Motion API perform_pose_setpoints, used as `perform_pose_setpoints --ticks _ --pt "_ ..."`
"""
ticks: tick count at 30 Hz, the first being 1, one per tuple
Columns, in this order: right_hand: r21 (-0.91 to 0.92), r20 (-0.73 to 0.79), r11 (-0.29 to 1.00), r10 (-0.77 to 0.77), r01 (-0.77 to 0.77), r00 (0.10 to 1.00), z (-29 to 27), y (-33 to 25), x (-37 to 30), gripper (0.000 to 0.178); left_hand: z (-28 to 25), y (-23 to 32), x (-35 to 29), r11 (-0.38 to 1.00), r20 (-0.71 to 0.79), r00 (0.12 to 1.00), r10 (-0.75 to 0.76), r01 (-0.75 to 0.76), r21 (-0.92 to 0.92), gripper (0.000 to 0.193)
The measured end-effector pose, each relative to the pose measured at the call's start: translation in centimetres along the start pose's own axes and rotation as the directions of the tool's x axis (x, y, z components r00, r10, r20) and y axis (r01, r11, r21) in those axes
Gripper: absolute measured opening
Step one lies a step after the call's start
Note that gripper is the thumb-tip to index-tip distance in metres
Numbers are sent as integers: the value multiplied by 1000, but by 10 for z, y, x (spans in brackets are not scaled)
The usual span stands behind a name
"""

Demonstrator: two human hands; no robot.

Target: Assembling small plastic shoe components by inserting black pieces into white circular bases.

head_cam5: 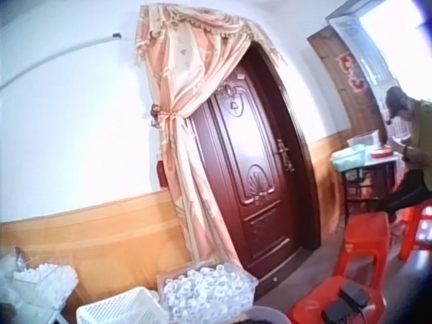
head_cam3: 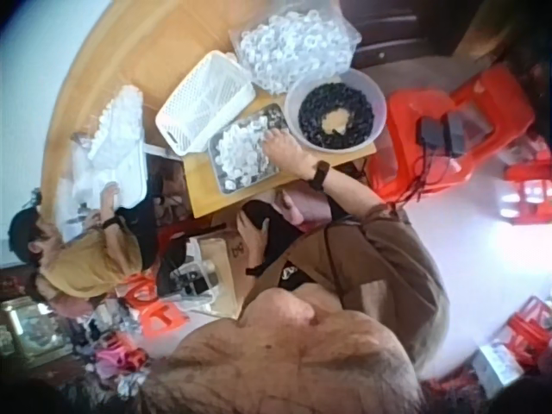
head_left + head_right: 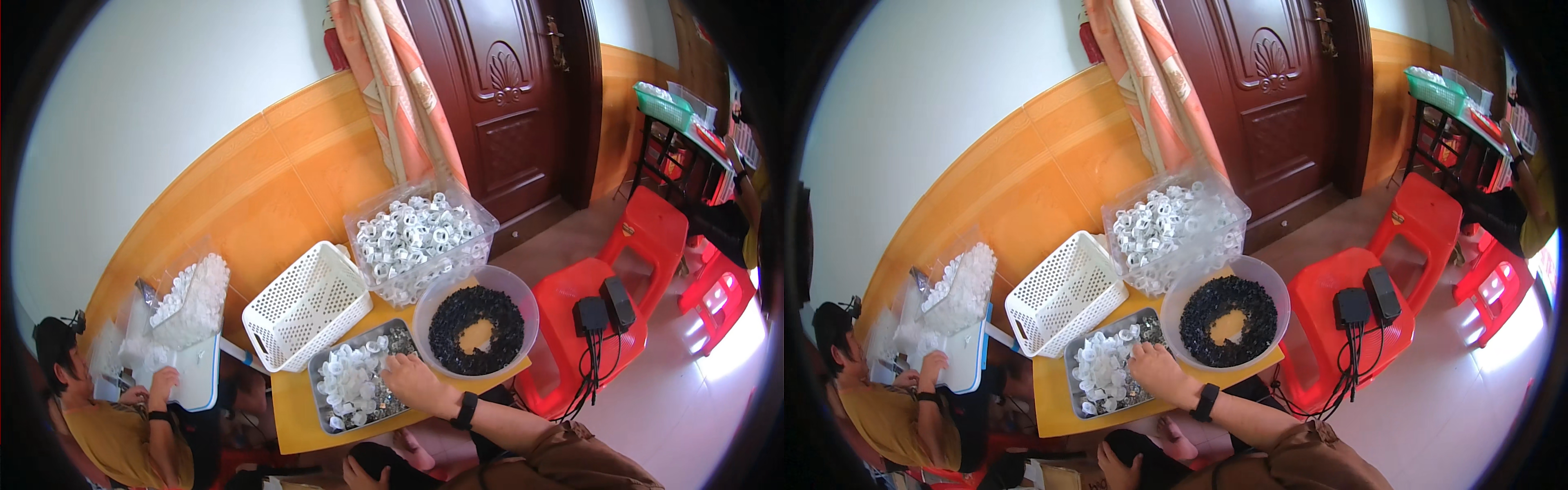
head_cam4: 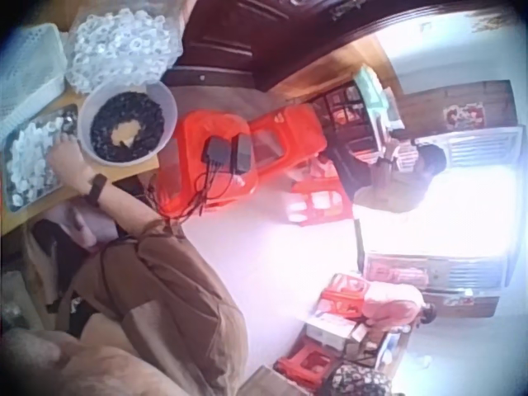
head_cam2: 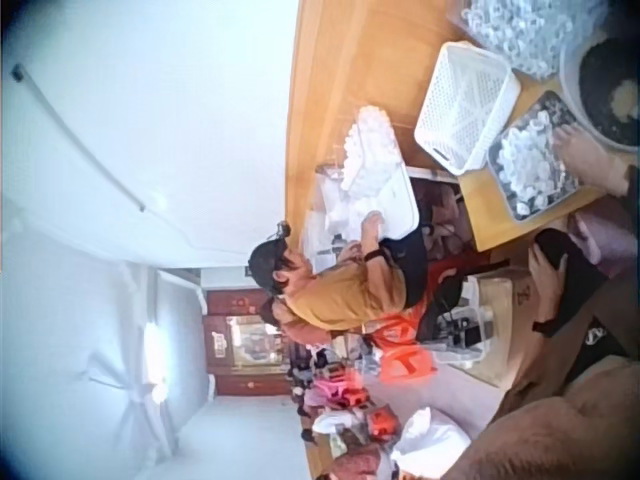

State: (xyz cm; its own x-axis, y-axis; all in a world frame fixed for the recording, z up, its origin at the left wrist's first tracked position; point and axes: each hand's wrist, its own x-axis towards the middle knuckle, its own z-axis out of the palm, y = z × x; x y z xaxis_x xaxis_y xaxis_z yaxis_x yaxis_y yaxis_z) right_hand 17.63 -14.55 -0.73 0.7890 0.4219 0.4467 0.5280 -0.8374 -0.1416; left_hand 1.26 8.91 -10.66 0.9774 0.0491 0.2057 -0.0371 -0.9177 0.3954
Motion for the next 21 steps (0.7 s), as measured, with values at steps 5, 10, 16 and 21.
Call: perform_pose_setpoints --ticks 5,10,16,21 --pt "137 -6 990 -29 30 1000 -8 4 -2 13 -7 -5 -6 994 174 984 -49 32 100 78" --pt "437 -80 900 25 12 996 -26 1 -8 15 -37 24 19 926 6 1000 -21 22 -377 56" --pt "926 125 373 -150 -61 981 -85 -11 -34 8 -94 114 50 433 78 966 -248 182 -883 44" --pt "931 105 365 -247 -8 963 -82 -26 -59 14 -100 118 46 420 384 922 55 328 -846 27"
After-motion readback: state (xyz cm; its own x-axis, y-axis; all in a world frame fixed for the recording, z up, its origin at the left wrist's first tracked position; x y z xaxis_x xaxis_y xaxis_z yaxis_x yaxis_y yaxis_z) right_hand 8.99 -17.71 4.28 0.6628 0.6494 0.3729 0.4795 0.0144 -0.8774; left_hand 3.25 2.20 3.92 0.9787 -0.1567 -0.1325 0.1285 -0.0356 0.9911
